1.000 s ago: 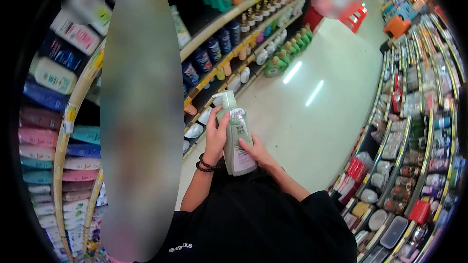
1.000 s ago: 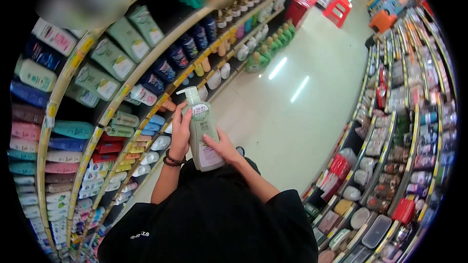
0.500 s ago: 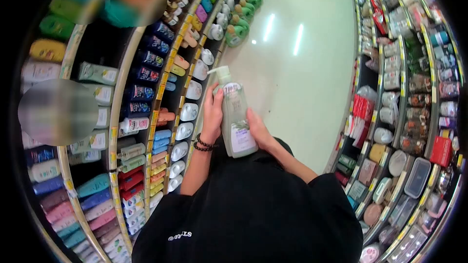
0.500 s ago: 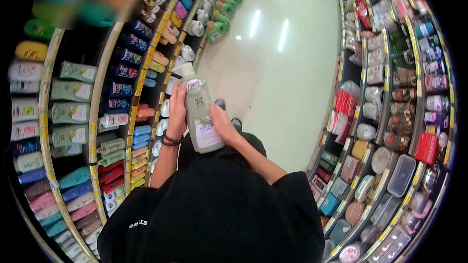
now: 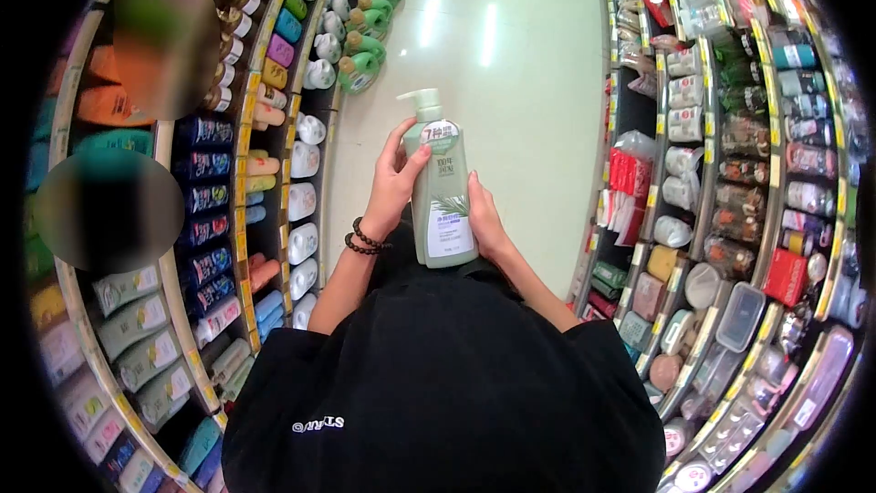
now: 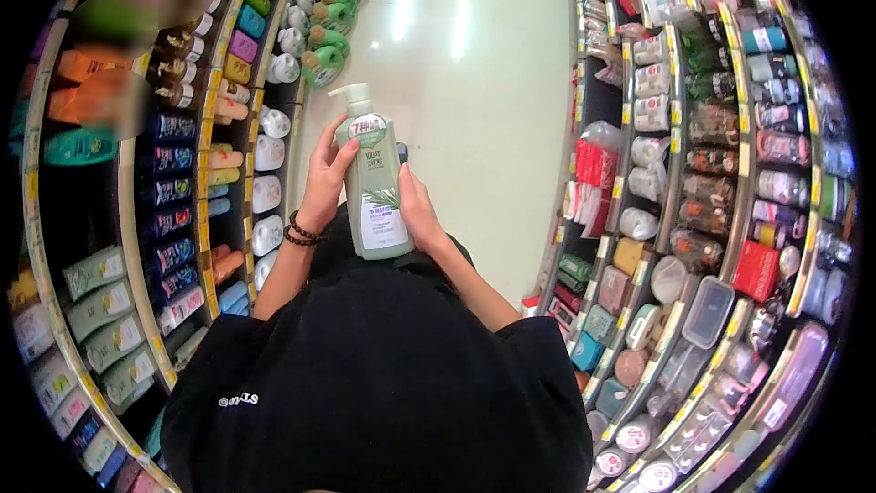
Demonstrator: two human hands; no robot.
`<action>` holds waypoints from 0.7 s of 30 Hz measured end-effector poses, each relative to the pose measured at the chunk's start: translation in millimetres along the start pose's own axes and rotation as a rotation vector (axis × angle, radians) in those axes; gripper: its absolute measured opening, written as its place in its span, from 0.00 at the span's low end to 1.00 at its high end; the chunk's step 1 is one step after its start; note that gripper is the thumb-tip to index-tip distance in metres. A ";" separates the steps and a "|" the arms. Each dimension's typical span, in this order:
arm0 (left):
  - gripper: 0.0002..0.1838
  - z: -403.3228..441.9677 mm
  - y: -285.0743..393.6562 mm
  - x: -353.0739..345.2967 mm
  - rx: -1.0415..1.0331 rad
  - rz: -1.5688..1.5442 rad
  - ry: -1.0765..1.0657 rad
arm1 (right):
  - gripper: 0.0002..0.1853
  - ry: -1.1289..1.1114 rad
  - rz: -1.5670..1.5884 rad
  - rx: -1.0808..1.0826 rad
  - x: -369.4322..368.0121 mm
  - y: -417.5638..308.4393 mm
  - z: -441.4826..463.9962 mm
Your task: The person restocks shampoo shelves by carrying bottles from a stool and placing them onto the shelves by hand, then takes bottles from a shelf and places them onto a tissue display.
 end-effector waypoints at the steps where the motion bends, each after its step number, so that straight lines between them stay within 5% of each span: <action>1: 0.28 15.6 9.7 -7.9 -0.031 -0.043 0.010 | 0.30 0.021 -0.012 0.026 3.7 -12.2 12.2; 9: 0.19 123.5 45.9 -40.2 -0.362 0.134 0.052 | 0.30 0.114 -0.022 0.010 32.1 -67.1 95.1; 16: 0.16 205.3 55.0 -64.7 -0.338 0.258 -0.118 | 0.28 0.194 0.096 0.050 59.5 -100.6 140.7; 21: 0.15 279.4 60.5 -104.8 -0.135 0.236 -0.232 | 0.27 0.274 0.113 0.107 98.5 -136.0 186.8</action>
Point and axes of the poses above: each hand's wrist, its own z-axis towards the middle knuckle, its own x-axis out of the back of the hand, y = z × x, the point moved 4 cm from there along z, towards the middle knuckle, and after that the axes turned 10 degrees about -z, right-handed, at the moved point
